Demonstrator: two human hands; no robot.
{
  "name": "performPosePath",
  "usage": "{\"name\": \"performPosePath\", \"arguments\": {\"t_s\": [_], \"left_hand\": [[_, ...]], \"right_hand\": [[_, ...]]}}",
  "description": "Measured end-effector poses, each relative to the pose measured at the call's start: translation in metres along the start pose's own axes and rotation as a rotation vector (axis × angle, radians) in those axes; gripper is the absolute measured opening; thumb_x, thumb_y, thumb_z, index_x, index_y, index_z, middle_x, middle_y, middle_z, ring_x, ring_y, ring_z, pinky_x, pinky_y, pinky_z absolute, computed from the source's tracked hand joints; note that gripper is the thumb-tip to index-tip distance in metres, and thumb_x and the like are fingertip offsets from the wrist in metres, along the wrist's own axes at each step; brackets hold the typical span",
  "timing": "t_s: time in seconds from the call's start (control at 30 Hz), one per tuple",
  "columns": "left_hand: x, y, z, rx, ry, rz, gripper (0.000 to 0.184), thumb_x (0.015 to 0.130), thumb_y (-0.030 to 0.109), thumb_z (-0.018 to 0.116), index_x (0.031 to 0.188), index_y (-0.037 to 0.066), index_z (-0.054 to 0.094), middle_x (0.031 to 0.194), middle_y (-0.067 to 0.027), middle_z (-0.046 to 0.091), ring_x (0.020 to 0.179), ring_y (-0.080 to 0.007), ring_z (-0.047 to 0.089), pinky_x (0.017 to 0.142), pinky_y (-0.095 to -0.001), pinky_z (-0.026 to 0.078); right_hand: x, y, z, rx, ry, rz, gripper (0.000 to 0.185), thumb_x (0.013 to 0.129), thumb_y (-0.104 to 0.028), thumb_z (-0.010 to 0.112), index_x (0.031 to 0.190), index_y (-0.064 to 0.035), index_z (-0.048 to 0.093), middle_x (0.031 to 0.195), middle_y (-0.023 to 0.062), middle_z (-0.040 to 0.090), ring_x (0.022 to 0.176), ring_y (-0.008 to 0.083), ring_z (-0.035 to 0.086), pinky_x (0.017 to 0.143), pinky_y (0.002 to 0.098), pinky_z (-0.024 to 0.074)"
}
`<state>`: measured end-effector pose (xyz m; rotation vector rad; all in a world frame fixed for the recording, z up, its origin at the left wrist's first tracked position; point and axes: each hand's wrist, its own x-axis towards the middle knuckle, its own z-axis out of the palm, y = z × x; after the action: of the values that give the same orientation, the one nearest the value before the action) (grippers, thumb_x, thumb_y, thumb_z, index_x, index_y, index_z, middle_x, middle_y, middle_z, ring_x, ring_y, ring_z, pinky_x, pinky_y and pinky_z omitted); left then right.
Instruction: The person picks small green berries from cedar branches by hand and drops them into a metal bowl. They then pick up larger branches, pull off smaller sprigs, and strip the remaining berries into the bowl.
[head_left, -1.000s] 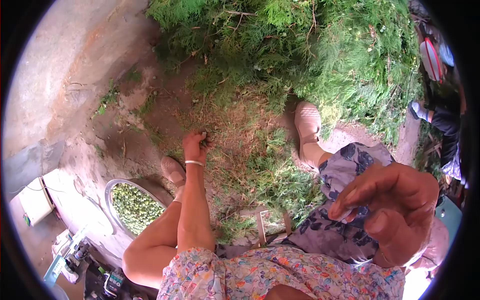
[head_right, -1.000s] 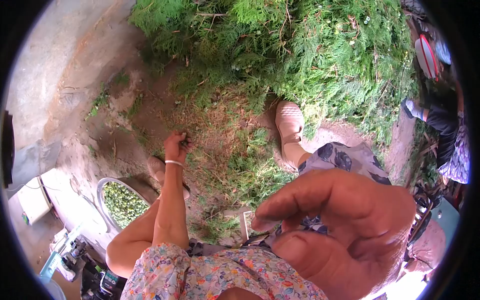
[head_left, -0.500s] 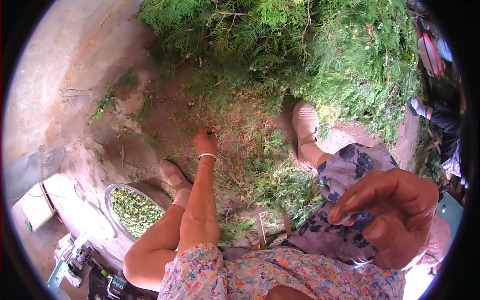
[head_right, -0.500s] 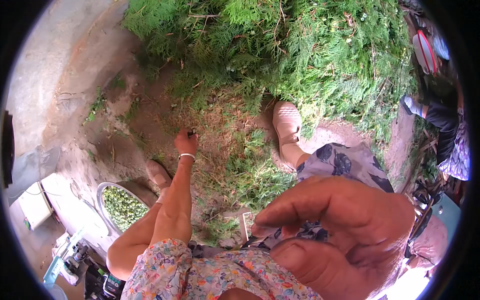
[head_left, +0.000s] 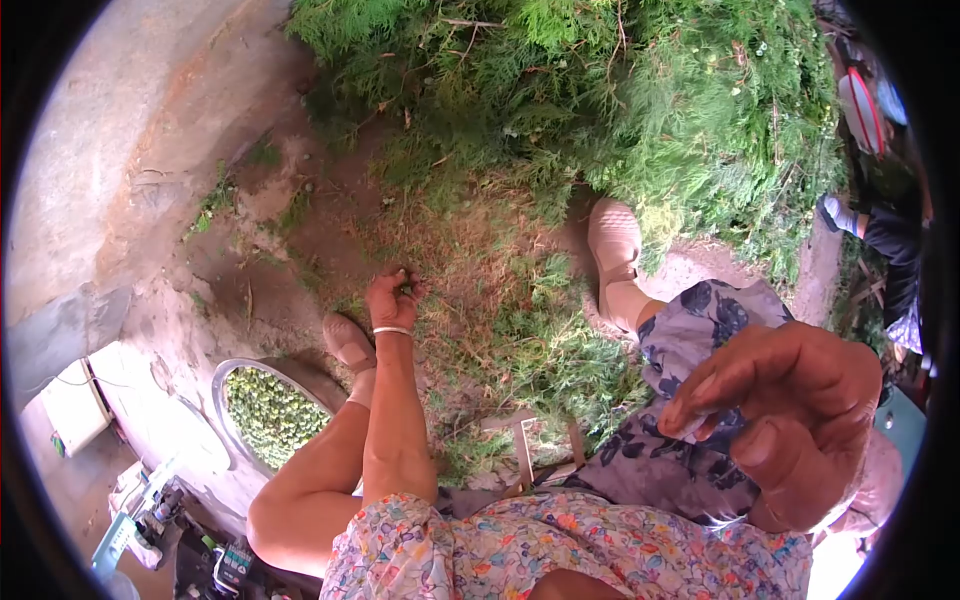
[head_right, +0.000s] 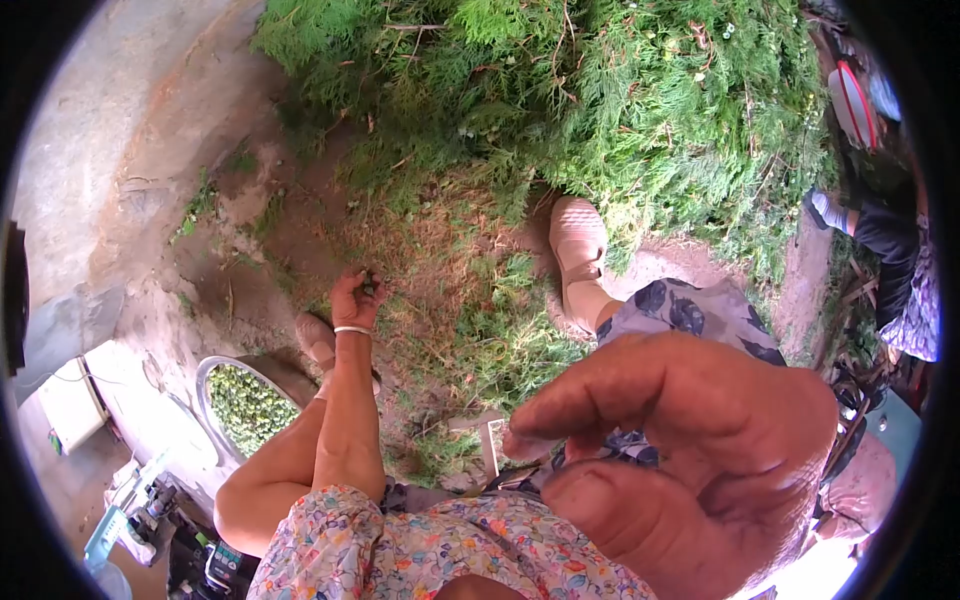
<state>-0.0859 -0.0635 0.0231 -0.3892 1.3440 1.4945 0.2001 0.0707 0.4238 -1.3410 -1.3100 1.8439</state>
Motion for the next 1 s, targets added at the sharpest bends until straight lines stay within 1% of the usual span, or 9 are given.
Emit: {"name": "performPosePath", "arguments": {"t_s": [0.07,0.23,0.4,0.5,0.67,0.73,0.87,0.93,1.0], "left_hand": [[0.003,-0.004,0.004,-0.127,0.046,-0.021,0.022,0.077,0.008,0.059,0.097,-0.001,0.056,0.075,-0.0122,0.057,0.054,-0.0203,0.050,0.046,-0.0313,0.042],[0.028,-0.040,0.030,0.673,0.035,0.378,0.024,0.075,0.006,0.065,0.097,-0.003,0.059,0.071,-0.0078,0.059,0.062,-0.0146,0.057,0.052,-0.0285,0.046],[-0.012,-0.069,0.047,1.329,-0.679,0.403,0.016,0.070,0.007,0.068,0.086,0.004,0.066,0.071,-0.0085,0.064,0.058,-0.0175,0.058,0.055,-0.0312,0.046],[-0.008,-0.069,0.064,1.268,-0.219,0.779,0.011,0.070,0.009,0.067,0.079,0.003,0.064,0.069,-0.0145,0.063,0.059,-0.0293,0.060,0.057,-0.0367,0.046],[0.038,-0.035,0.102,1.506,0.109,1.019,0.014,0.070,0.009,0.064,0.082,0.001,0.064,0.069,-0.0195,0.061,0.065,-0.0348,0.061,0.058,-0.0430,0.048],[0.052,-0.031,0.108,1.736,0.175,0.815,0.016,0.071,0.008,0.063,0.086,0.002,0.063,0.070,-0.0224,0.061,0.067,-0.0377,0.061,0.060,-0.0457,0.048],[0.055,-0.022,0.093,1.710,-0.068,0.855,0.013,0.075,0.007,0.059,0.085,-0.001,0.060,0.070,-0.0202,0.062,0.062,-0.0324,0.061,0.055,-0.0418,0.049],[0.030,-0.012,0.084,0.797,-0.171,0.255,0.011,0.077,0.005,0.057,0.084,-0.004,0.058,0.066,-0.0149,0.060,0.055,-0.0226,0.058,0.048,-0.0349,0.049],[0.004,-0.010,0.071,0.420,-0.195,0.099,0.011,0.077,0.004,0.057,0.084,-0.005,0.057,0.064,-0.0127,0.059,0.053,-0.0189,0.056,0.045,-0.0311,0.046]], "right_hand": [[0.000,-0.002,-0.001,-0.033,-0.036,0.027,0.030,0.077,-0.018,0.065,0.086,0.0086,0.055,0.076,0.0185,0.063,0.070,0.0222,0.064,0.059,0.0266,0.0496],[0.002,0.000,0.000,-0.032,-0.027,0.014,0.031,0.078,-0.020,0.065,0.087,0.0084,0.055,0.077,0.0183,0.063,0.070,0.0217,0.064,0.059,0.0261,0.0493],[0.002,0.003,0.000,-0.030,0.015,-0.013,0.032,0.078,-0.020,0.065,0.087,0.0090,0.055,0.077,0.0191,0.063,0.069,0.0214,0.064,0.058,0.0256,0.0494],[0.002,0.004,-0.003,-0.036,-0.042,0.008,0.031,0.078,-0.018,0.065,0.087,0.0097,0.055,0.077,0.0195,0.063,0.069,0.0215,0.064,0.058,0.0258,0.0497],[0.004,0.003,-0.007,-0.010,-0.050,0.012,0.028,0.078,-0.014,0.063,0.088,0.0099,0.054,0.077,0.0202,0.063,0.070,0.0219,0.063,0.059,0.0262,0.0500],[0.003,0.005,-0.009,0.003,-0.038,-0.007,0.027,0.078,-0.014,0.063,0.088,0.0101,0.054,0.078,0.0207,0.062,0.071,0.0220,0.063,0.060,0.0263,0.0501],[0.003,0.006,-0.014,0.031,-0.041,-0.006,0.027,0.078,-0.013,0.063,0.089,0.0104,0.054,0.080,0.0215,0.062,0.072,0.0224,0.063,0.061,0.0268,0.0505],[0.004,0.007,-0.016,0.033,-0.042,-0.021,0.027,0.078,-0.013,0.064,0.089,0.0104,0.054,0.080,0.0214,0.062,0.072,0.0225,0.063,0.062,0.0270,0.0507],[0.004,0.008,-0.018,0.036,-0.043,-0.041,0.027,0.078,-0.013,0.064,0.089,0.0104,0.054,0.079,0.0213,0.062,0.072,0.0226,0.063,0.062,0.0272,0.0508]]}}
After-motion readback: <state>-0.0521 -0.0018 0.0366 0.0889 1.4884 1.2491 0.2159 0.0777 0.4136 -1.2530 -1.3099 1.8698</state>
